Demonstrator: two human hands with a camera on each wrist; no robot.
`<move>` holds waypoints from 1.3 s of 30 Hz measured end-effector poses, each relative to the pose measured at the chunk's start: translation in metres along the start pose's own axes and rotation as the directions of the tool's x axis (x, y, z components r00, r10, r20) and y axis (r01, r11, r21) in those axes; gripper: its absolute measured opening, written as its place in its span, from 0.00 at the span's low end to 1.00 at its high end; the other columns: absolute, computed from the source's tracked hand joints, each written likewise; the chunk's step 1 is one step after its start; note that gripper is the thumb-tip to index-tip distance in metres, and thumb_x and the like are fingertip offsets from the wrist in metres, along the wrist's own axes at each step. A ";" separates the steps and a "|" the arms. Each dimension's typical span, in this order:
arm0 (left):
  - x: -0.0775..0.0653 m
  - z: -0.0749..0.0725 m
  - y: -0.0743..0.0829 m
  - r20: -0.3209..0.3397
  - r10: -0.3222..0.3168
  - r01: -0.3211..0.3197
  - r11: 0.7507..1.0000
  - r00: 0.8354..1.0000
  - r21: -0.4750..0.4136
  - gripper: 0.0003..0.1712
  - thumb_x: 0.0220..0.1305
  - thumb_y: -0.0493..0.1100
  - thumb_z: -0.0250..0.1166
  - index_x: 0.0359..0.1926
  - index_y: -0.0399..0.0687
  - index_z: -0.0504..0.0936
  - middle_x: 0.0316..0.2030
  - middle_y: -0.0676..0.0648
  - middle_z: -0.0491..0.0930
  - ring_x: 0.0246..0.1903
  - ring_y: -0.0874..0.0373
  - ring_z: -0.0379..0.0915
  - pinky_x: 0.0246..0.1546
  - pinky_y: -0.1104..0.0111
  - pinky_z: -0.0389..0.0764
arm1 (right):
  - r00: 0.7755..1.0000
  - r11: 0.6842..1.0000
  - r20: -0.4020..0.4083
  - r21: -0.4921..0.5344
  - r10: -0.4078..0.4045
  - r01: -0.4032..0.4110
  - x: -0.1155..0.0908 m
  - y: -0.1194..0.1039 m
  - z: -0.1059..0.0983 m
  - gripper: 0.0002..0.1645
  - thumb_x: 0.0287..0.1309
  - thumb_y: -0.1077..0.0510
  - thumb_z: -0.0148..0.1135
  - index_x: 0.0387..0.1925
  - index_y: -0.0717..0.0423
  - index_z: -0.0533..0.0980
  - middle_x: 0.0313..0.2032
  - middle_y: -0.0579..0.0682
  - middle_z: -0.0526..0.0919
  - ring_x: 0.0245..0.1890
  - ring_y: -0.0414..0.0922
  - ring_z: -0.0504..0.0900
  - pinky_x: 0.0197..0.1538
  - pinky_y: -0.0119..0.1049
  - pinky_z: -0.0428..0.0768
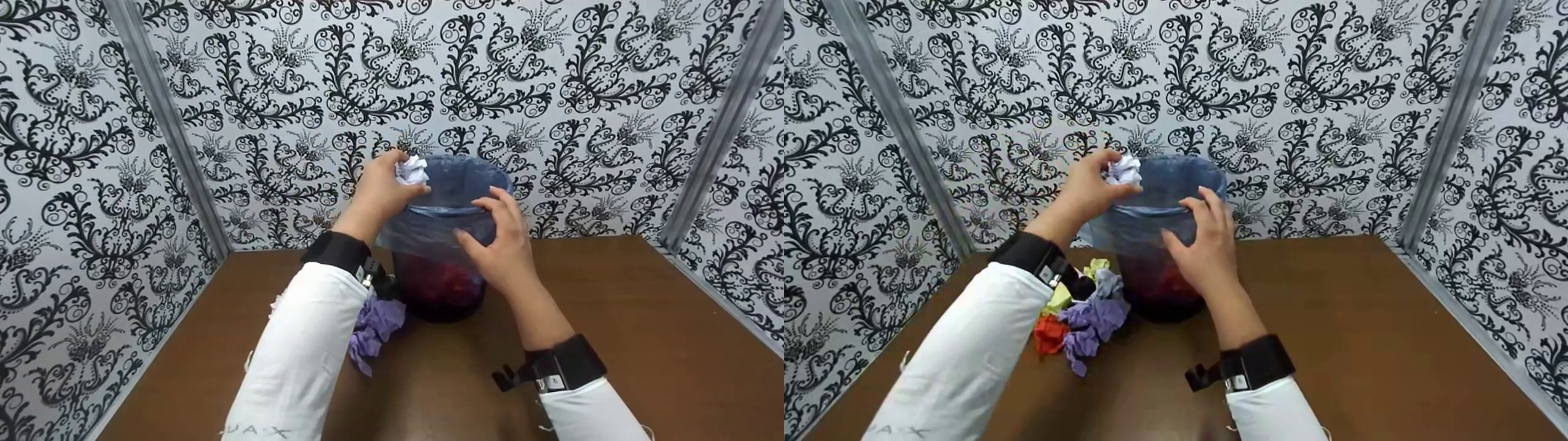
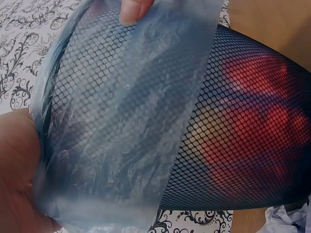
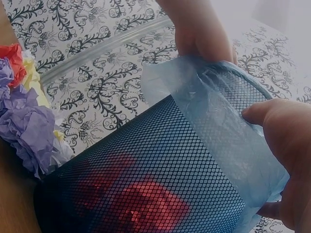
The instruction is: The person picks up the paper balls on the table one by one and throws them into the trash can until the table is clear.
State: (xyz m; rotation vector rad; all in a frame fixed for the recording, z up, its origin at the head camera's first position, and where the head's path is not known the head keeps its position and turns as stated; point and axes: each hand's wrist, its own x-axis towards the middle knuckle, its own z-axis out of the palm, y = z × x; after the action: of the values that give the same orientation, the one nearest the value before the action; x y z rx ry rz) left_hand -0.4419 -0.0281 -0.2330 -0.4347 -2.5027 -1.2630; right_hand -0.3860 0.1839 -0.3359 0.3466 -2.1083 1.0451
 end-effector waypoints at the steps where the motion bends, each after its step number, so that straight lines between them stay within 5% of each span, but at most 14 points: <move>1: 0.000 0.000 0.001 0.002 -0.007 0.007 1.000 1.000 0.004 0.34 0.51 0.45 0.81 0.58 0.51 0.77 0.48 0.47 0.81 0.42 0.55 0.81 0.41 0.69 0.85 | 1.000 1.000 0.001 0.000 0.001 -0.001 0.000 0.000 0.000 0.34 0.51 0.47 0.78 0.59 0.48 0.76 0.74 0.50 0.66 0.76 0.56 0.62 0.76 0.60 0.60; 12: -0.005 -0.007 0.002 0.043 -0.002 -0.003 0.994 0.999 0.106 0.48 0.53 0.61 0.78 0.73 0.62 0.68 0.64 0.50 0.79 0.58 0.55 0.79 0.62 0.57 0.79 | 1.000 1.000 0.010 -0.003 0.002 -0.002 0.000 0.001 0.000 0.33 0.52 0.48 0.78 0.59 0.48 0.76 0.74 0.51 0.65 0.76 0.56 0.62 0.75 0.62 0.61; 17: -0.010 -0.024 0.000 0.029 0.045 -0.050 0.968 0.999 0.245 0.49 0.54 0.71 0.72 0.74 0.69 0.65 0.74 0.52 0.68 0.70 0.52 0.68 0.70 0.50 0.71 | 1.000 1.000 -0.003 0.020 -0.014 0.014 0.000 0.002 0.000 0.34 0.51 0.50 0.78 0.59 0.49 0.76 0.74 0.53 0.66 0.76 0.56 0.61 0.75 0.61 0.61; 22: -0.021 -0.050 -0.009 0.018 0.066 -0.068 0.941 0.998 0.330 0.51 0.56 0.73 0.69 0.76 0.67 0.63 0.76 0.51 0.64 0.74 0.50 0.62 0.73 0.49 0.66 | 1.000 1.000 -0.003 0.026 -0.001 0.001 -0.001 0.002 0.000 0.34 0.50 0.51 0.79 0.60 0.49 0.76 0.74 0.51 0.65 0.76 0.56 0.61 0.74 0.61 0.62; 30: -0.041 -0.088 -0.055 -0.019 0.075 -0.064 0.937 0.997 0.342 0.48 0.59 0.68 0.69 0.76 0.62 0.64 0.76 0.48 0.64 0.74 0.47 0.62 0.73 0.48 0.66 | 1.000 1.000 0.010 0.014 0.020 -0.020 -0.001 0.002 -0.001 0.35 0.51 0.49 0.78 0.60 0.46 0.76 0.75 0.49 0.64 0.77 0.56 0.61 0.74 0.62 0.62; 39: -0.068 -0.120 -0.131 0.049 -0.028 0.006 0.913 0.998 0.407 0.46 0.63 0.63 0.69 0.76 0.54 0.63 0.76 0.41 0.62 0.75 0.39 0.59 0.73 0.41 0.63 | 1.000 1.000 0.009 0.019 0.012 -0.012 0.001 0.001 0.000 0.34 0.50 0.49 0.78 0.59 0.48 0.76 0.74 0.50 0.65 0.76 0.56 0.61 0.74 0.62 0.62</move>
State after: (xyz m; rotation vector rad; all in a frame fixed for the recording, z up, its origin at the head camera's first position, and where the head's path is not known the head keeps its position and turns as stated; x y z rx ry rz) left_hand -0.4161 -0.2086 -0.2864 -0.3469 -2.7242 -0.7058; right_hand -0.3865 0.1846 -0.3357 0.3485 -2.1118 1.0731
